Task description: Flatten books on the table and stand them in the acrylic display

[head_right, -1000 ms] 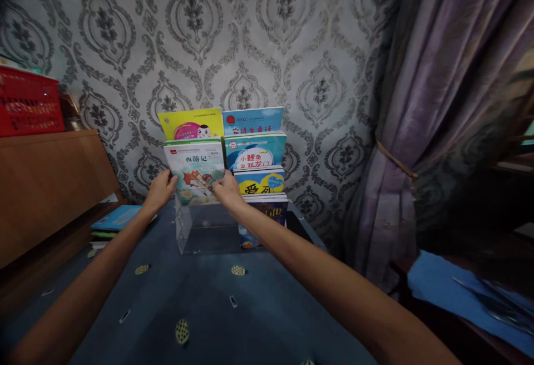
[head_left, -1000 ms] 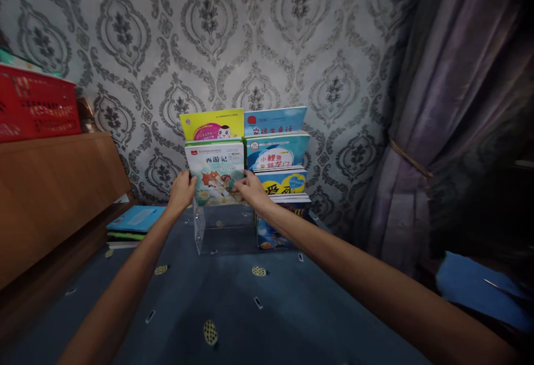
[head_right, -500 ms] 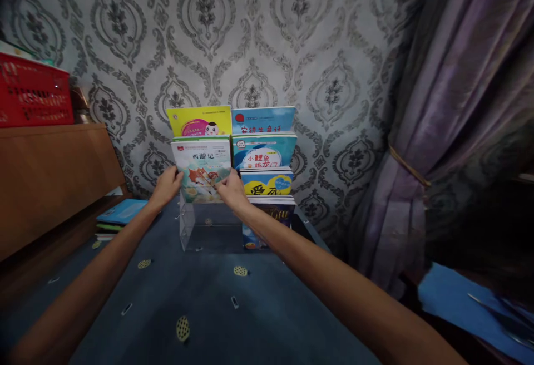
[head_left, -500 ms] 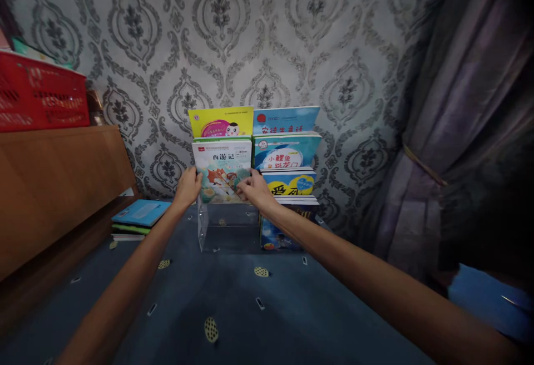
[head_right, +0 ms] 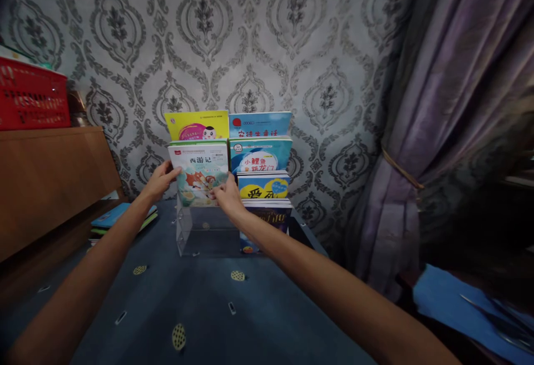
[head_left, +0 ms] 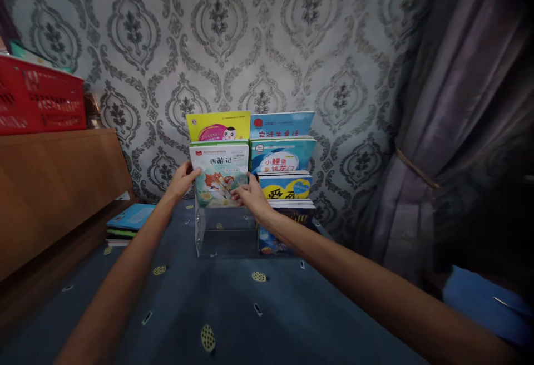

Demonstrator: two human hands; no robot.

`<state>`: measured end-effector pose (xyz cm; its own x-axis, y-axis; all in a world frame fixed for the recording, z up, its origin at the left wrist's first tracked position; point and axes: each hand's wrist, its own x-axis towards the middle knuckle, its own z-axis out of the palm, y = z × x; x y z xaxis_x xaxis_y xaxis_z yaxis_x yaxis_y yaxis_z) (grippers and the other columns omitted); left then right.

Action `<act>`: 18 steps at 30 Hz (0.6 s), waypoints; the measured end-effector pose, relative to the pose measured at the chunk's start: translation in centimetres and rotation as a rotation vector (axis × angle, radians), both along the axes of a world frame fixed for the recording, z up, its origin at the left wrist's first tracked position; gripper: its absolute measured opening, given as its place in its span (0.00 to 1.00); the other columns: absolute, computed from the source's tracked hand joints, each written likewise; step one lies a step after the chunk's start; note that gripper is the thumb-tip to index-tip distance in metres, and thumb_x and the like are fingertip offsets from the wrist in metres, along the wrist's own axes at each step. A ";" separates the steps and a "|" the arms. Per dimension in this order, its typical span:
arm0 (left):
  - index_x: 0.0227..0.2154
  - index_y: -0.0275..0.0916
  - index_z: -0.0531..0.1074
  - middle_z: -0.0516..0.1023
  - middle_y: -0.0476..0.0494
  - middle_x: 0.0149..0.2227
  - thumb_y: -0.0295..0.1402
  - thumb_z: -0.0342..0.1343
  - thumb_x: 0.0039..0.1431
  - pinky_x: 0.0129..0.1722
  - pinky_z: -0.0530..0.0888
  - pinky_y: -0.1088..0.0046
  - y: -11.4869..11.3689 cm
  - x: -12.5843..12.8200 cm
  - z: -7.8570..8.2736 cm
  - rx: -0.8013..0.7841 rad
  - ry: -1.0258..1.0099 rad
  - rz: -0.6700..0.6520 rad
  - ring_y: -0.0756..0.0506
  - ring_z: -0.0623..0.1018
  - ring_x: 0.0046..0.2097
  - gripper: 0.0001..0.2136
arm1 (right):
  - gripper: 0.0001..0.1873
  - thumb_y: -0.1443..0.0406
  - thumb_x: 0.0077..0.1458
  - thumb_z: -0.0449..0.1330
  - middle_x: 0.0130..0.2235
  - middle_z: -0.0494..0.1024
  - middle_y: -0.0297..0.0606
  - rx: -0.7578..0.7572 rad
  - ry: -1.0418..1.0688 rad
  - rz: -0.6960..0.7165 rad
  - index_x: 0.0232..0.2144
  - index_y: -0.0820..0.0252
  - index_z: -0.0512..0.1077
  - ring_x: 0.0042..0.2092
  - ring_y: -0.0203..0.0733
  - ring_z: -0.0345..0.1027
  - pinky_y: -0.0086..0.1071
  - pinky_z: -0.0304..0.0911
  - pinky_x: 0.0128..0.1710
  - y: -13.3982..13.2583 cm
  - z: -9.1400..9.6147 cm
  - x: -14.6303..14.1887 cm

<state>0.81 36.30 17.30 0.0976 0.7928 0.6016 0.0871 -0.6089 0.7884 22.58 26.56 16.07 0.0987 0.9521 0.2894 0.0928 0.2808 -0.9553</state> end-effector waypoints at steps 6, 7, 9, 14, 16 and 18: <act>0.45 0.35 0.69 0.78 0.34 0.50 0.48 0.64 0.46 0.53 0.73 0.57 0.0 0.1 -0.3 -0.012 -0.032 0.002 0.37 0.76 0.52 0.27 | 0.42 0.75 0.51 0.56 0.27 0.76 0.26 -0.037 0.081 0.027 0.66 0.58 0.47 0.26 0.36 0.73 0.23 0.63 0.21 0.0 0.0 -0.1; 0.44 0.36 0.69 0.78 0.34 0.50 0.48 0.64 0.46 0.52 0.73 0.57 -0.1 0.1 -0.2 -0.015 -0.030 0.002 0.37 0.76 0.52 0.27 | 0.42 0.75 0.51 0.56 0.27 0.76 0.26 -0.036 0.089 0.034 0.66 0.57 0.47 0.25 0.35 0.73 0.22 0.63 0.20 0.0 0.0 -0.1; 0.45 0.36 0.69 0.78 0.35 0.50 0.48 0.63 0.46 0.51 0.73 0.59 -0.4 0.0 0.1 -0.024 -0.010 -0.006 0.37 0.76 0.52 0.27 | 0.42 0.74 0.51 0.57 0.27 0.76 0.26 -0.030 0.095 0.048 0.66 0.56 0.48 0.25 0.35 0.74 0.22 0.63 0.20 0.0 -0.1 0.0; 0.46 0.37 0.71 0.80 0.39 0.47 0.49 0.64 0.46 0.43 0.75 0.65 -1.4 -0.2 1.1 -0.069 0.052 -0.032 0.38 0.78 0.49 0.27 | 0.42 0.73 0.51 0.58 0.27 0.77 0.27 -0.017 0.079 0.058 0.66 0.57 0.49 0.26 0.37 0.75 0.23 0.64 0.21 0.1 -0.5 0.3; 0.44 0.38 0.72 0.80 0.40 0.45 0.51 0.63 0.47 0.39 0.75 0.69 -1.8 -0.2 1.7 -0.083 0.029 -0.016 0.40 0.78 0.47 0.26 | 0.42 0.72 0.51 0.57 0.28 0.77 0.27 -0.007 0.061 0.057 0.66 0.57 0.48 0.27 0.37 0.76 0.23 0.65 0.21 0.1 -0.6 0.4; 0.42 0.39 0.73 0.80 0.42 0.44 0.54 0.61 0.51 0.37 0.74 0.72 -1.9 -0.1 2.6 -0.076 -0.037 0.002 0.43 0.78 0.45 0.24 | 0.42 0.72 0.52 0.57 0.29 0.77 0.29 0.003 0.040 0.056 0.67 0.57 0.47 0.28 0.38 0.77 0.24 0.65 0.21 0.1 -0.6 0.5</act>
